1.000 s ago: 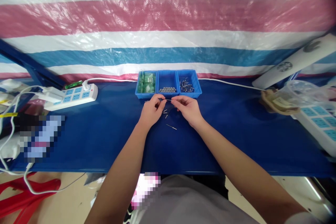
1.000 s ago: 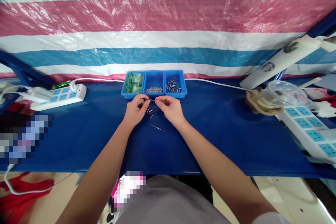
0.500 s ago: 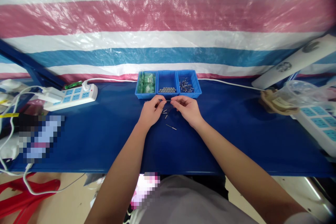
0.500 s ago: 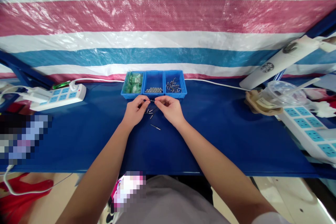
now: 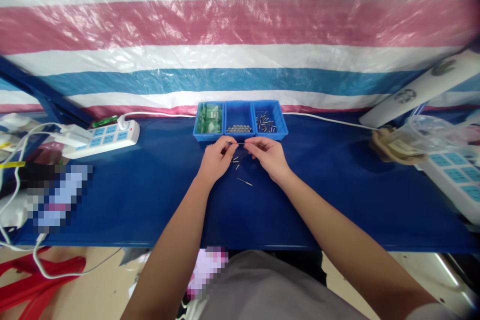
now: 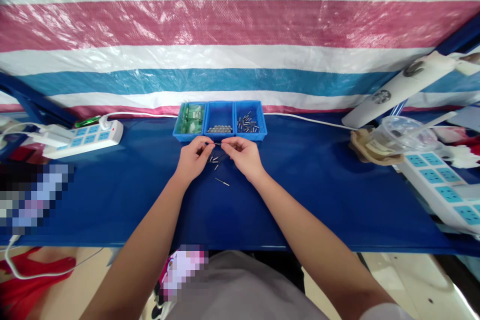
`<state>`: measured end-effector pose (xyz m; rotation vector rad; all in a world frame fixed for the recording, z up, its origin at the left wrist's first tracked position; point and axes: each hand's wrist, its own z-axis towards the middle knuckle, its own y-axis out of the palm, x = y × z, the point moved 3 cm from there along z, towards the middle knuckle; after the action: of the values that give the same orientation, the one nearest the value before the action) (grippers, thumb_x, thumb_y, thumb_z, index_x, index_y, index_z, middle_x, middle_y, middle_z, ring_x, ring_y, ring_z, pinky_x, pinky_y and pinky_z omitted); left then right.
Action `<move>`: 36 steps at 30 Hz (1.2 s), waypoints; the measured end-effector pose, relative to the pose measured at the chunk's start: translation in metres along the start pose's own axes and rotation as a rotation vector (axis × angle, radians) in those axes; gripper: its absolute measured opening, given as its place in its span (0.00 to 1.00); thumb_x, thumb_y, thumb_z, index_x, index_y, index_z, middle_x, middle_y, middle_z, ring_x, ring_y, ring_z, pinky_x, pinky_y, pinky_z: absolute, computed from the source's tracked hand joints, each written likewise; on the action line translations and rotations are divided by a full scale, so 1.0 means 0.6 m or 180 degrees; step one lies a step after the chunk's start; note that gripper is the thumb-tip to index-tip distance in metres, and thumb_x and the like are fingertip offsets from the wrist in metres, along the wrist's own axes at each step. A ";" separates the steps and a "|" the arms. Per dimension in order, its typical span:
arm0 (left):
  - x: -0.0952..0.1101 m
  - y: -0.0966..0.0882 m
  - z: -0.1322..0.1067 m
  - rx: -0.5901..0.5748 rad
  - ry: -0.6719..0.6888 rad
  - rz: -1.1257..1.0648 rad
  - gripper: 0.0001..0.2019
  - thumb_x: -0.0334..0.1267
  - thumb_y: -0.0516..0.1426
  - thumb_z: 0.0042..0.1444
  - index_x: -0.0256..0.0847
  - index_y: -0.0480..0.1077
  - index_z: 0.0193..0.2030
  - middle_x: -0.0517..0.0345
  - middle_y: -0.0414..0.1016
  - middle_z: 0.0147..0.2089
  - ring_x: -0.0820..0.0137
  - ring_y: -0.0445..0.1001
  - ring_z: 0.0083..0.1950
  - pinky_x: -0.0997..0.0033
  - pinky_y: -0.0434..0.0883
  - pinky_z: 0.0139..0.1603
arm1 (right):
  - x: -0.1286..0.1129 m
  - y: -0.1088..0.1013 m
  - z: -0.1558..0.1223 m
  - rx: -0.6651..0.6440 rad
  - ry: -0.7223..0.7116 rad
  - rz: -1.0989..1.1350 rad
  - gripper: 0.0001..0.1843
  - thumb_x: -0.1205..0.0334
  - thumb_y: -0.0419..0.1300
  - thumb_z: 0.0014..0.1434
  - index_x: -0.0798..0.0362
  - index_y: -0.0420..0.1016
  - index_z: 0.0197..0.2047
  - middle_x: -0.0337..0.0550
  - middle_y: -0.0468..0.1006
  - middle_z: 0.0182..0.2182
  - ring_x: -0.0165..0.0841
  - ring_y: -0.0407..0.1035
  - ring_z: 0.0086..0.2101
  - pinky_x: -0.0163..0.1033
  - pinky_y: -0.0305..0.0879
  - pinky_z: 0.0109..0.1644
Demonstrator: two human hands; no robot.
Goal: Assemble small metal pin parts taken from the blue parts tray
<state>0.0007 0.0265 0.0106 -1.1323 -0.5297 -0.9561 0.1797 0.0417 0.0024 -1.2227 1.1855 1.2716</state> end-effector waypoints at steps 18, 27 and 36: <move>-0.003 0.001 0.000 -0.0039 0.0022 -0.0061 0.09 0.45 0.55 0.66 0.43 0.73 0.44 0.67 0.65 0.23 0.76 0.64 0.24 0.75 0.63 0.31 | -0.001 0.000 -0.001 0.0017 -0.0053 -0.0032 0.18 0.47 0.73 0.49 0.51 0.84 0.38 0.42 0.81 0.28 0.29 0.68 0.25 0.38 0.65 0.28; 0.001 0.000 -0.001 -0.0171 -0.0073 -0.0145 0.14 0.48 0.52 0.68 0.41 0.72 0.39 0.64 0.68 0.26 0.75 0.65 0.26 0.74 0.64 0.32 | -0.002 0.002 -0.002 -0.0070 -0.0184 -0.0150 0.17 0.48 0.72 0.51 0.51 0.84 0.39 0.43 0.83 0.32 0.32 0.72 0.28 0.39 0.69 0.32; -0.002 0.002 0.000 -0.0013 0.0020 -0.0196 0.10 0.45 0.56 0.66 0.43 0.71 0.47 0.67 0.67 0.23 0.75 0.66 0.24 0.75 0.65 0.32 | 0.002 0.000 0.000 0.0011 -0.0123 -0.0065 0.18 0.48 0.72 0.51 0.51 0.84 0.39 0.43 0.83 0.31 0.32 0.72 0.28 0.39 0.68 0.32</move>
<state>0.0010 0.0270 0.0090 -1.1217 -0.5604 -1.0139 0.1795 0.0416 0.0014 -1.1997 1.1441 1.2722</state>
